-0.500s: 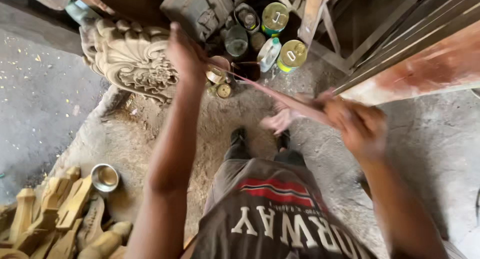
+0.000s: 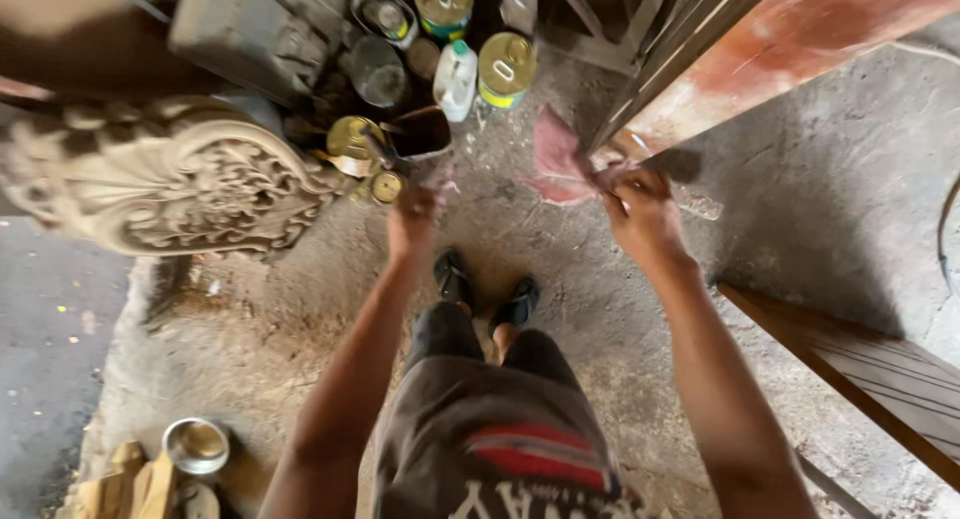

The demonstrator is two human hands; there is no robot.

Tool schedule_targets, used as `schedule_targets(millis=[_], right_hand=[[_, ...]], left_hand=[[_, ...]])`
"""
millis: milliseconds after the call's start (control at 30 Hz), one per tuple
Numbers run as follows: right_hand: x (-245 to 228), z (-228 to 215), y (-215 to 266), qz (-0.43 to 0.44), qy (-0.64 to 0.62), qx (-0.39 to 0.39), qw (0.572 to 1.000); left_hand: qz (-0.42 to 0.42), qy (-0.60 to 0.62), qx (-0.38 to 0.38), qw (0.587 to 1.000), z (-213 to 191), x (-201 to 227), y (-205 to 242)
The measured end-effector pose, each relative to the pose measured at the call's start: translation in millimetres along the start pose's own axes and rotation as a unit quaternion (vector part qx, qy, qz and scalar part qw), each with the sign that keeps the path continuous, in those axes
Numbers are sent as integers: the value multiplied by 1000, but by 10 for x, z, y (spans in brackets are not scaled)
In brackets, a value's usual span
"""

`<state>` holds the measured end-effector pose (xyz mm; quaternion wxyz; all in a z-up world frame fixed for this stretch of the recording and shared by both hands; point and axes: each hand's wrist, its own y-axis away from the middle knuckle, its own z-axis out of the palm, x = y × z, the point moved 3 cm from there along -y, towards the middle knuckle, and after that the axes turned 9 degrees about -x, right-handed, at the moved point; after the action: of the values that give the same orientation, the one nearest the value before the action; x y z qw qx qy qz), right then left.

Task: The person cleans a wooden cabinet by wiping its surface with a cloth. They pour liquid from a white plastic container onto the cloth and continue wiping the cabinet's side and front panels.

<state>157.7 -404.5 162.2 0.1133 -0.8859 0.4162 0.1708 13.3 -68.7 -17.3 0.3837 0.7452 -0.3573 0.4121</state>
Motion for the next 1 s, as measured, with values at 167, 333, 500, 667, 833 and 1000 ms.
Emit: schedule_targets(millis=[167, 333, 500, 667, 833, 1000], right_hand=[[1093, 1469, -6, 65, 32, 1, 997], [1604, 2946, 437, 147, -134, 59, 978], [938, 3418, 1099, 310, -326, 78, 890], [-155, 2336, 1321, 320, -429, 187, 824], [-105, 1927, 938, 316, -241, 146, 906], [800, 2175, 313, 118, -34, 168, 978]], left_hand=[[110, -91, -42, 989, 935, -116, 284], [187, -140, -88, 968, 1594, -1243, 329], [170, -202, -199, 944, 1453, -1353, 1490], [-106, -83, -117, 984, 972, -271, 2670], [-75, -15, -140, 987, 1050, -143, 1970], [63, -11, -216, 974, 1621, -714, 533]])
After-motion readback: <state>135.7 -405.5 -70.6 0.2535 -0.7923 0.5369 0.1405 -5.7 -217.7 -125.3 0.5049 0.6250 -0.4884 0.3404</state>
